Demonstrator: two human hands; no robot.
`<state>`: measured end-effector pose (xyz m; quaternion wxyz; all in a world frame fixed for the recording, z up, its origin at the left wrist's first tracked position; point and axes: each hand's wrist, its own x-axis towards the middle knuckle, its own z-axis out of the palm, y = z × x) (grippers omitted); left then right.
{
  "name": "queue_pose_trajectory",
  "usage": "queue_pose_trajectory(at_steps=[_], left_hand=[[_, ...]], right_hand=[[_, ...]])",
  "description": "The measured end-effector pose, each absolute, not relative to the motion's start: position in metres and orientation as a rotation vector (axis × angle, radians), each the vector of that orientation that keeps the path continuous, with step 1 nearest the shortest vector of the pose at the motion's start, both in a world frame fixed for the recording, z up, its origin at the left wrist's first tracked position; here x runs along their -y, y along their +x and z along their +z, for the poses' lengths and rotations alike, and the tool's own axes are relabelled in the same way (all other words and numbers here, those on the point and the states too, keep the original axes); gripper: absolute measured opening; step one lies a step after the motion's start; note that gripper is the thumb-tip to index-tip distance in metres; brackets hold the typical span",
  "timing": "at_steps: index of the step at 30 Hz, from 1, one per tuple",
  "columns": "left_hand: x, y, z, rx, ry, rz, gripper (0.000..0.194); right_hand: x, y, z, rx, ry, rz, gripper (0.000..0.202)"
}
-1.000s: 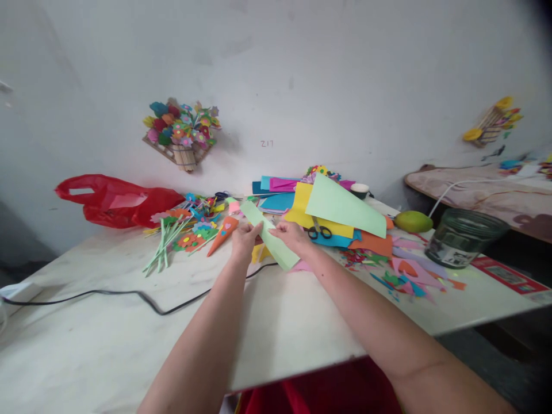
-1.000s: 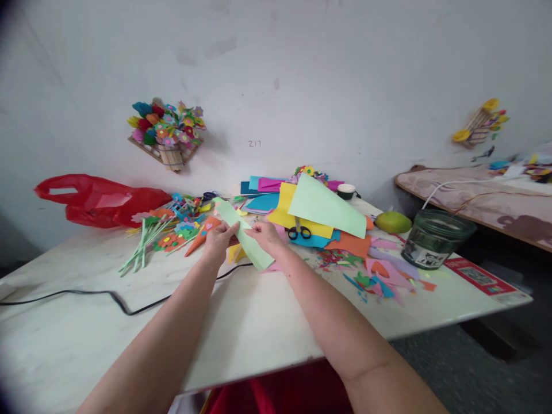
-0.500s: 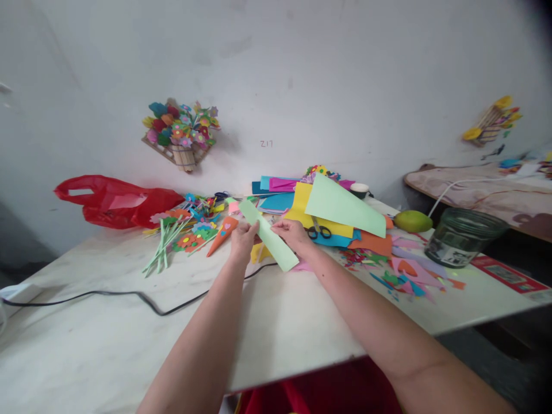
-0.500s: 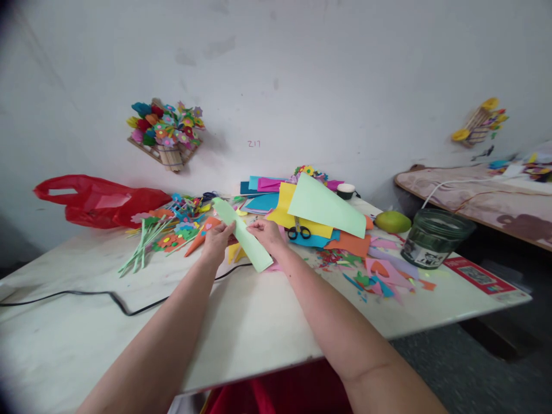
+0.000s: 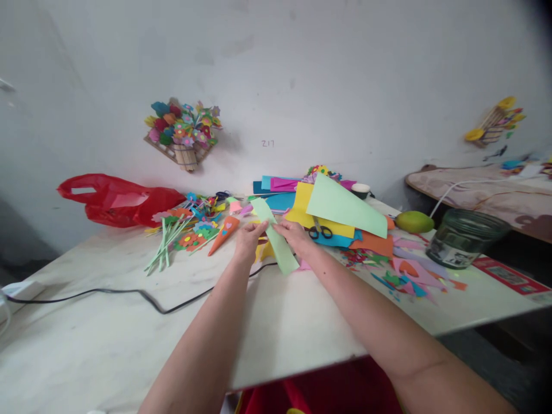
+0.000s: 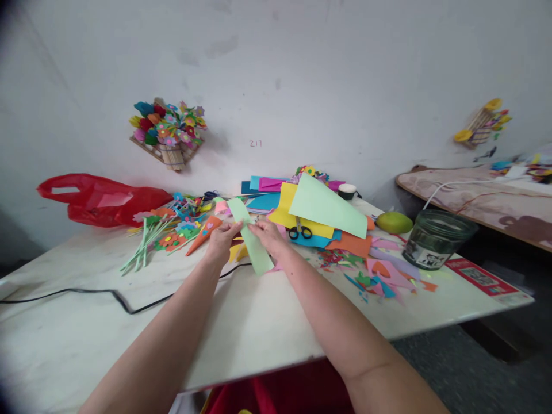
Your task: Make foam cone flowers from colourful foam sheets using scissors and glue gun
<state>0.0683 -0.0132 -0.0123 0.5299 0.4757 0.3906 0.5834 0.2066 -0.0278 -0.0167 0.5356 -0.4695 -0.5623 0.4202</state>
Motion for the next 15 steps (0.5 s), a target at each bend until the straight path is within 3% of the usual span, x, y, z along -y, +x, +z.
queue_pose_trajectory(at_steps=[9,15], left_hand=[[0.0145,0.0616,-0.0094,-0.609,1.186,1.197,0.027],[0.0136,0.0601,-0.0095,-0.513,1.249,1.085,0.038]], right_hand=[[0.0212,0.2091,-0.0233,1.322,-1.041,0.966,0.031],[0.0266,0.2089,-0.0175,1.325,-1.053,0.973,0.028]])
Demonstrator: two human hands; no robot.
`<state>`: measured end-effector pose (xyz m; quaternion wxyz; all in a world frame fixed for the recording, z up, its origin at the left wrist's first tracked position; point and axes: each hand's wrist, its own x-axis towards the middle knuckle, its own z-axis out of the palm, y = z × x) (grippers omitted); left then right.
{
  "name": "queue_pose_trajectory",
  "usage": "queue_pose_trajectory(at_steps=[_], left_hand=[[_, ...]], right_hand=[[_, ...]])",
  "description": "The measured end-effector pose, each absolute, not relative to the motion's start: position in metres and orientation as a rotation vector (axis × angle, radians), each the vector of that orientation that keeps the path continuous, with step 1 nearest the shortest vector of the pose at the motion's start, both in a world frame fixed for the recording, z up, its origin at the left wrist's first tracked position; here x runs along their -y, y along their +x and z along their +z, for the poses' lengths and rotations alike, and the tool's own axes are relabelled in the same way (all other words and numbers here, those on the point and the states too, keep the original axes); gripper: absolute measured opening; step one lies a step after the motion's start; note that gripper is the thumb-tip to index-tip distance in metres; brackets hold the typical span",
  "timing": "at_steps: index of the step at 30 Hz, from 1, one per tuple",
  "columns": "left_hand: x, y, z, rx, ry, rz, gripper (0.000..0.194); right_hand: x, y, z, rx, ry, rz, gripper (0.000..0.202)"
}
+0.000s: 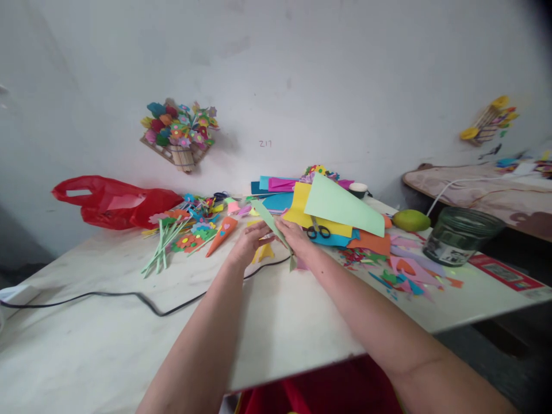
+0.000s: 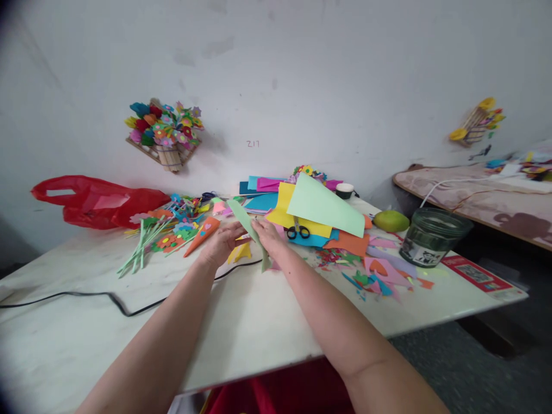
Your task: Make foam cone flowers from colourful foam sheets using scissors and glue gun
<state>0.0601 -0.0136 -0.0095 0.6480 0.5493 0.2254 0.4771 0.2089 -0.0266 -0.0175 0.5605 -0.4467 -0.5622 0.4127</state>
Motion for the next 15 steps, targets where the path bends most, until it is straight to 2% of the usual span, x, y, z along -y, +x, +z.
queue_pose_trajectory(at_steps=[6,12,15], left_hand=[[0.009,0.062,-0.017,-0.483,1.298,1.045,0.042],[0.003,0.064,-0.023,-0.548,1.195,1.212,0.048],[0.000,0.065,-0.024,-0.610,1.175,1.320,0.044]], right_hand=[[0.027,0.205,-0.017,1.361,-1.158,0.914,0.037],[0.027,0.204,-0.017,1.401,-1.126,1.017,0.046],[0.028,0.205,-0.018,1.417,-1.118,1.093,0.052]])
